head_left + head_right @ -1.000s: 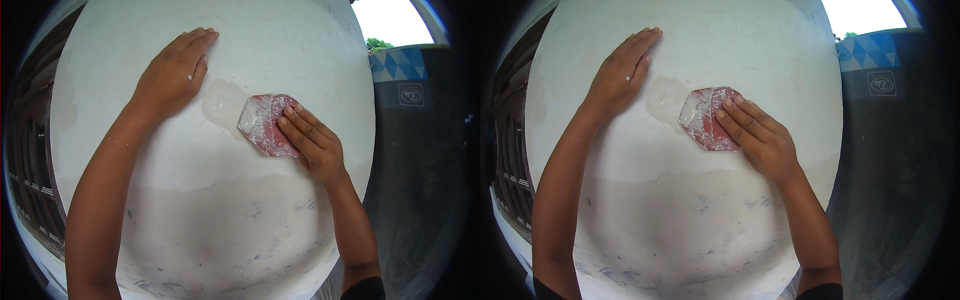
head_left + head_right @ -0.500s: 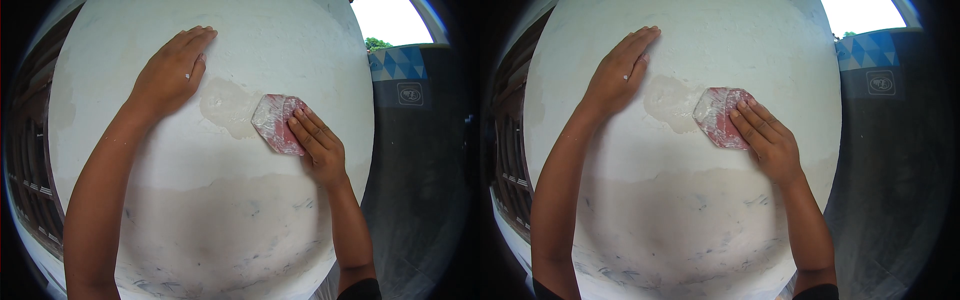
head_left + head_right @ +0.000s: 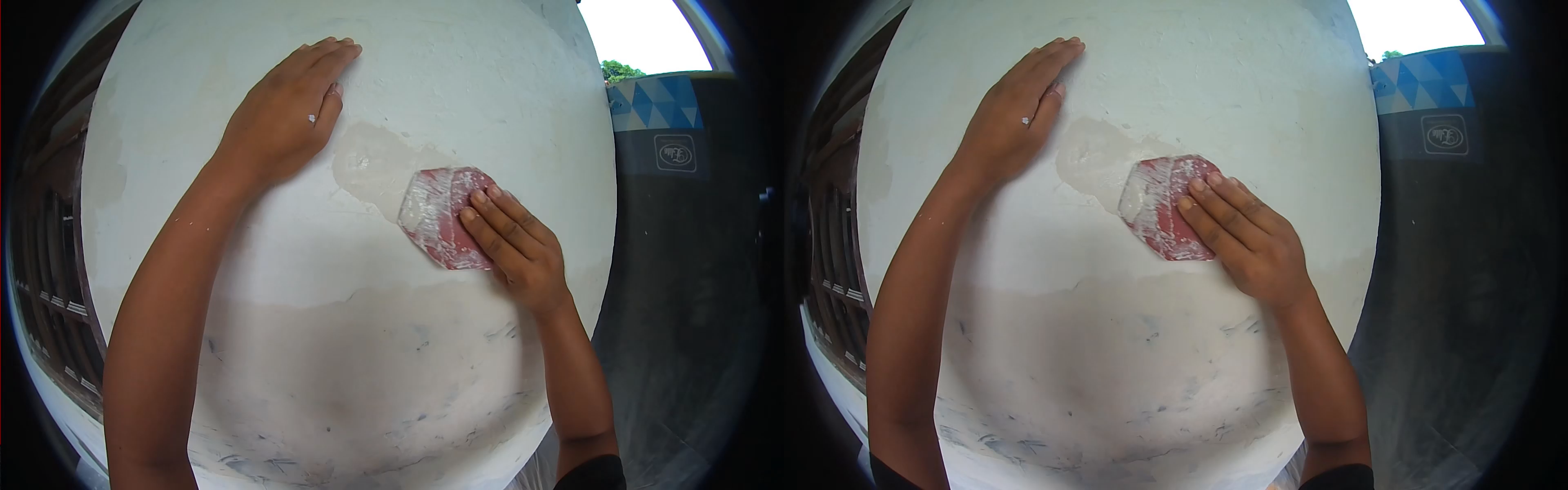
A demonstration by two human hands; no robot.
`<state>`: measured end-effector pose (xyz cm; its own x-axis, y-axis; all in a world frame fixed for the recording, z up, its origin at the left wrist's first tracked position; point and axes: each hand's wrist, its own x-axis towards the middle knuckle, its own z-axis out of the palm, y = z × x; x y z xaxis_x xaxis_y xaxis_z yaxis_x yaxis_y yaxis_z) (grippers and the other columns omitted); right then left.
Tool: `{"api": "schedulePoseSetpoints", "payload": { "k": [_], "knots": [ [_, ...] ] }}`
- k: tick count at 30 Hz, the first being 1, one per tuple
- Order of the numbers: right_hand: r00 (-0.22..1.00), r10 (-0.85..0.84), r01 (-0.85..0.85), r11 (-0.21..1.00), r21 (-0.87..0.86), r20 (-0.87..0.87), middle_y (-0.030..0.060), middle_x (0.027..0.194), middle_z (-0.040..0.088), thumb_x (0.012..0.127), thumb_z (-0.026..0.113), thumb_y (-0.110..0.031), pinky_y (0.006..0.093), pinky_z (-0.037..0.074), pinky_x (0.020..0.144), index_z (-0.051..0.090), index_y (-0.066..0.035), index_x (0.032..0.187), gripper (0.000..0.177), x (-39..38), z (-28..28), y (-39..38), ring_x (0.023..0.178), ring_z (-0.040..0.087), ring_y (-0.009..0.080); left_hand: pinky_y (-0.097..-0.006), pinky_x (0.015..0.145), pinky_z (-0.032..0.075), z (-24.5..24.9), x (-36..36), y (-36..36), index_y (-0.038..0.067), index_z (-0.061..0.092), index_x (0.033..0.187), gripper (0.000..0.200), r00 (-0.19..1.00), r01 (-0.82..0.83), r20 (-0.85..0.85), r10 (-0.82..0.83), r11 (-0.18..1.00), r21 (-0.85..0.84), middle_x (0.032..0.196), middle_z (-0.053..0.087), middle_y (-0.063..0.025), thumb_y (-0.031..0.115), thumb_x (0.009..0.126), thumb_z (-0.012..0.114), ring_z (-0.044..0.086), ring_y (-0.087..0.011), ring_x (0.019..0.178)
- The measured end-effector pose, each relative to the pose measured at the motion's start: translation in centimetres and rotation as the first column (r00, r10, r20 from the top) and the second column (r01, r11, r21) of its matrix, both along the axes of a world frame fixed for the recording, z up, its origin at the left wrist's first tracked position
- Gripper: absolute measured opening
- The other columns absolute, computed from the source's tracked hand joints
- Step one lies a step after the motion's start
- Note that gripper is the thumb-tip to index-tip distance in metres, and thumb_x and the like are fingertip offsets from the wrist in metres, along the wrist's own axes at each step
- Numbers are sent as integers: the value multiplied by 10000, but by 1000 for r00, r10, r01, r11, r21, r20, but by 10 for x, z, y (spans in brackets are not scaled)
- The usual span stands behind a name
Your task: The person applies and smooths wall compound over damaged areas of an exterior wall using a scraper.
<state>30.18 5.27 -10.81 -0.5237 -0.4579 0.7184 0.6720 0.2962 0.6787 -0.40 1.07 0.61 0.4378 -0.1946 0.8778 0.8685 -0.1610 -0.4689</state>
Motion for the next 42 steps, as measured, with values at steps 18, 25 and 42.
{"api": "schedulePoseSetpoints", "payload": {
  "k": [18,25,42],
  "knots": [
    [995,37,-37,999,4,-90,92,1243,729,847,731,-53,384,557,1056,766,-85,1169,325,29,-8,9,1237,654,265,-436,1231,327,-4,6,-5,107,512,1477,468,998,-1,60,2,1000,-25,1529,515,-119,126,1015,442,427,-328,1456],
    [992,105,-105,994,13,-73,86,1296,705,816,726,3,374,559,1048,743,-110,1228,427,-9,20,-1,1238,654,266,-429,1234,324,-2,4,-6,97,511,1476,467,999,17,28,-16,999,-45,1529,515,-120,112,1016,434,429,-321,1455],
    [996,40,-44,998,-46,-77,98,1285,708,829,707,13,389,555,1052,746,-79,1216,400,4,1,4,1237,656,266,-428,1234,320,-1,4,-5,91,504,1479,478,1000,13,19,-13,999,-47,1531,511,-119,106,1006,438,424,-321,1457]
  ]
}}
